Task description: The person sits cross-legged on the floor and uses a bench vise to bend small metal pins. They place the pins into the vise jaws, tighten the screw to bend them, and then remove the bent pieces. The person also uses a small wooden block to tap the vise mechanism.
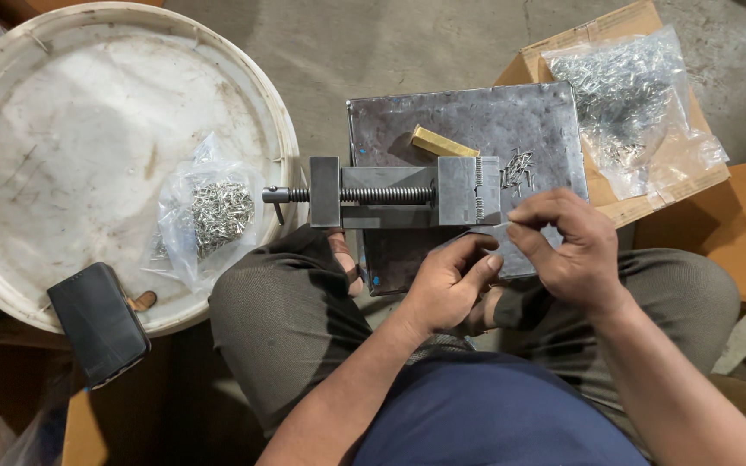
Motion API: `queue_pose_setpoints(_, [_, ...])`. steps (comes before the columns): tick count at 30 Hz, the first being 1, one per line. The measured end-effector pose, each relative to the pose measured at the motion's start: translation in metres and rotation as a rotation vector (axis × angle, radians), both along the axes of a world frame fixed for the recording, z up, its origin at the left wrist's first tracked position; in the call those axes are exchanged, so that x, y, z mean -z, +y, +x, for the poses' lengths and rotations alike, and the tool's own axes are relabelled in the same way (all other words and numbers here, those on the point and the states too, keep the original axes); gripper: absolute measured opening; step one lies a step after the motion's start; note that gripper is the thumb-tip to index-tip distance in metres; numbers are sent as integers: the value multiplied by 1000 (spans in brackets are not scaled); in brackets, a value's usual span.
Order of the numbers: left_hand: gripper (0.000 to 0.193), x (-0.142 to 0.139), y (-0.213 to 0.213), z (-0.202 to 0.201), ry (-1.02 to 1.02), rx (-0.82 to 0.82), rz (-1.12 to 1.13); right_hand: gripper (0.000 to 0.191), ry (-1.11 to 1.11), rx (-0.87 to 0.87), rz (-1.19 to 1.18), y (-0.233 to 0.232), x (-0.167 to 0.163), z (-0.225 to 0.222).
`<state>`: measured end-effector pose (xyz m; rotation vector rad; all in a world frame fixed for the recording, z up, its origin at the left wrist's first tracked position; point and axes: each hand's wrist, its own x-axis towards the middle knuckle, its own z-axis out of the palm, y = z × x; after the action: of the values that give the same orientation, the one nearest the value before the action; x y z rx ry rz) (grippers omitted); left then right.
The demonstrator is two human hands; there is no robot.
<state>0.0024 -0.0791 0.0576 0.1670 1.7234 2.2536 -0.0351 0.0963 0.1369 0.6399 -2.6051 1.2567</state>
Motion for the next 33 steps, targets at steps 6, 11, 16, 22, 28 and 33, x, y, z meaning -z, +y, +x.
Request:
queue_pose_setpoints(6, [27,3,-3,0,-24,72,80,11,59,-58,106,-17,-10,-10])
queue_pose_setpoints(11, [31,0,-3,-2,-75,84,56,10,50,-52,115,-22,-7,-14])
queue_pose_setpoints(16, [31,-5,-5,-4,-45,77,-5,10,45,-47,117,-23,-7,-16])
queue_pose_setpoints(22, [30,-6,-3,-4,-65,75,-11,10,61,-37,123,-25,-7,-19])
queue_pose_setpoints(28, [31,-8,-3,-4,-68,82,-1,9,67,-22,128,-26,-5,-20])
queue_pose_setpoints(33, [31,-13,-5,-5,-98,100,-62,9,63,-22,115,-25,-2,-20])
